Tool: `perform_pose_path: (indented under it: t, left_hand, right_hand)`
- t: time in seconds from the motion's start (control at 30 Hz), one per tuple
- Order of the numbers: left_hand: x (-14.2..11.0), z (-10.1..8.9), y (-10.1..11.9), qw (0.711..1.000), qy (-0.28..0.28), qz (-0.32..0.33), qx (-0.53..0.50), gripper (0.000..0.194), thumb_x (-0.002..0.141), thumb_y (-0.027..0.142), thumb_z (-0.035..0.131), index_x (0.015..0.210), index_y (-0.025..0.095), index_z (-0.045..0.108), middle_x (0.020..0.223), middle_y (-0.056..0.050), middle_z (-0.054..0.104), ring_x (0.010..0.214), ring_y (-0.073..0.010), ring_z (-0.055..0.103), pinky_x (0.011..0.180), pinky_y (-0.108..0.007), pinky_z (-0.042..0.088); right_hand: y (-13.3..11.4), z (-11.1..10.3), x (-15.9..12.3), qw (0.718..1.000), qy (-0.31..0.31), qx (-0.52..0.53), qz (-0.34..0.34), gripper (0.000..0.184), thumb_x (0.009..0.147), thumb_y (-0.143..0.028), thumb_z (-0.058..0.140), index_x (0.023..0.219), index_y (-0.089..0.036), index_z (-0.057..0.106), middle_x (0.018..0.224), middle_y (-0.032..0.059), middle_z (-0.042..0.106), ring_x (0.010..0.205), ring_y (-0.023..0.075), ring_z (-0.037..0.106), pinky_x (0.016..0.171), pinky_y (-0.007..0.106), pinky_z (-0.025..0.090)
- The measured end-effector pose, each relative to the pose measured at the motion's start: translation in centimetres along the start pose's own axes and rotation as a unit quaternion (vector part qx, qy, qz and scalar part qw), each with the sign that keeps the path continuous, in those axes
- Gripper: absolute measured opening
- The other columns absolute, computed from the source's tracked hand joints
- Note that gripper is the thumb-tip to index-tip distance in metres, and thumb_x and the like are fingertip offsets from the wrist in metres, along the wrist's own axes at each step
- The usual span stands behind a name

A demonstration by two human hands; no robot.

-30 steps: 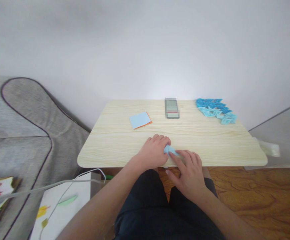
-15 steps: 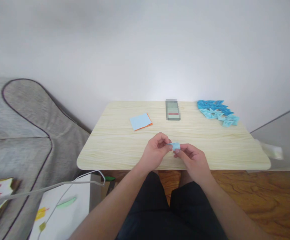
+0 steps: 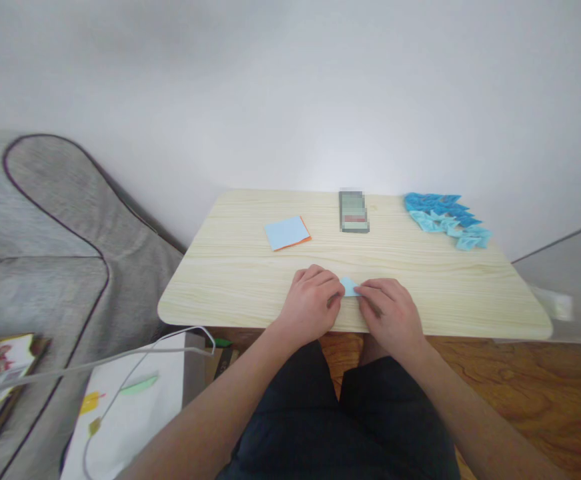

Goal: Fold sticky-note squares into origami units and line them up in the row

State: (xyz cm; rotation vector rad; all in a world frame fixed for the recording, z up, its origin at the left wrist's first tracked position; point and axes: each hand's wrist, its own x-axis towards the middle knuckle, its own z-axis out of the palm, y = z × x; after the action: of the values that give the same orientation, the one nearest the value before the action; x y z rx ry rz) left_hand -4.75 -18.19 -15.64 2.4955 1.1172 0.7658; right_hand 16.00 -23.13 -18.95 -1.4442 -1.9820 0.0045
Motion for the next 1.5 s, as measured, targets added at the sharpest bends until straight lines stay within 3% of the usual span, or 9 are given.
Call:
perform_pose_path:
  t: [0.17,0.43,0.63,0.97,1.5]
  left_hand:
    - [-0.4,0.3,-0.6,1.0,-0.028,0.005,-0.005,0.01,0.091,0.016,0.061,0.093,0.023,0.068,0.099,-0.001,0.071,0.104,-0.0209,0.056,0.093,-0.039,0.042]
    - [-0.4,-0.5,-1.4,0.998,-0.042,-0.036,-0.002,0.005,0.089,0.028,0.07,0.087,0.023,0.07,0.098,-0.002,0.069,0.102,-0.0232,0.055,0.091,-0.041,0.041]
    - [-0.5,-1.2,-1.9,0.997,-0.06,-0.04,0.005,0.006,0.092,0.028,0.067,0.09,0.024,0.071,0.1,-0.001,0.068,0.103,-0.023,0.055,0.09,-0.042,0.039]
    - [-0.2,-0.7,-1.3,0.996,-0.055,-0.065,0.035,0.013,0.093,0.034,0.063,0.088,0.024,0.069,0.102,-0.003,0.067,0.105,-0.0249,0.054,0.088,-0.043,0.039]
    - [0.5,-0.7,-1.4,0.99,-0.082,-0.104,0.041,0.013,0.09,0.034,0.066,0.084,0.023,0.063,0.1,-0.003,0.063,0.106,-0.0264,0.053,0.087,-0.045,0.04]
  right_hand:
    - [0.5,-0.1,-0.9,1.0,-0.019,0.004,-0.011,0.021,0.092,-0.02,0.065,0.109,-0.027,0.076,0.113,0.0064,0.071,0.108,0.0261,0.062,0.093,0.047,0.05]
    - [0.7,-0.5,-0.4,0.998,-0.032,0.045,0.02,0.012,0.092,-0.024,0.068,0.099,-0.028,0.076,0.11,0.0048,0.071,0.106,0.0253,0.063,0.093,0.047,0.05]
    - [0.6,-0.9,0.0,0.996,-0.045,0.064,0.049,0.005,0.091,-0.026,0.07,0.093,-0.028,0.075,0.108,0.0028,0.072,0.106,0.0247,0.062,0.095,0.045,0.048]
    - [-0.7,-1.0,1.3,0.99,-0.092,-0.042,0.098,0.015,0.093,-0.038,0.066,0.09,-0.025,0.071,0.103,0.0063,0.068,0.101,0.0283,0.058,0.089,0.046,0.045]
    - [0.1,-0.9,1.6,0.987,-0.082,0.016,0.141,0.015,0.086,-0.041,0.074,0.081,-0.027,0.072,0.096,0.0041,0.068,0.093,0.0262,0.059,0.088,0.046,0.045]
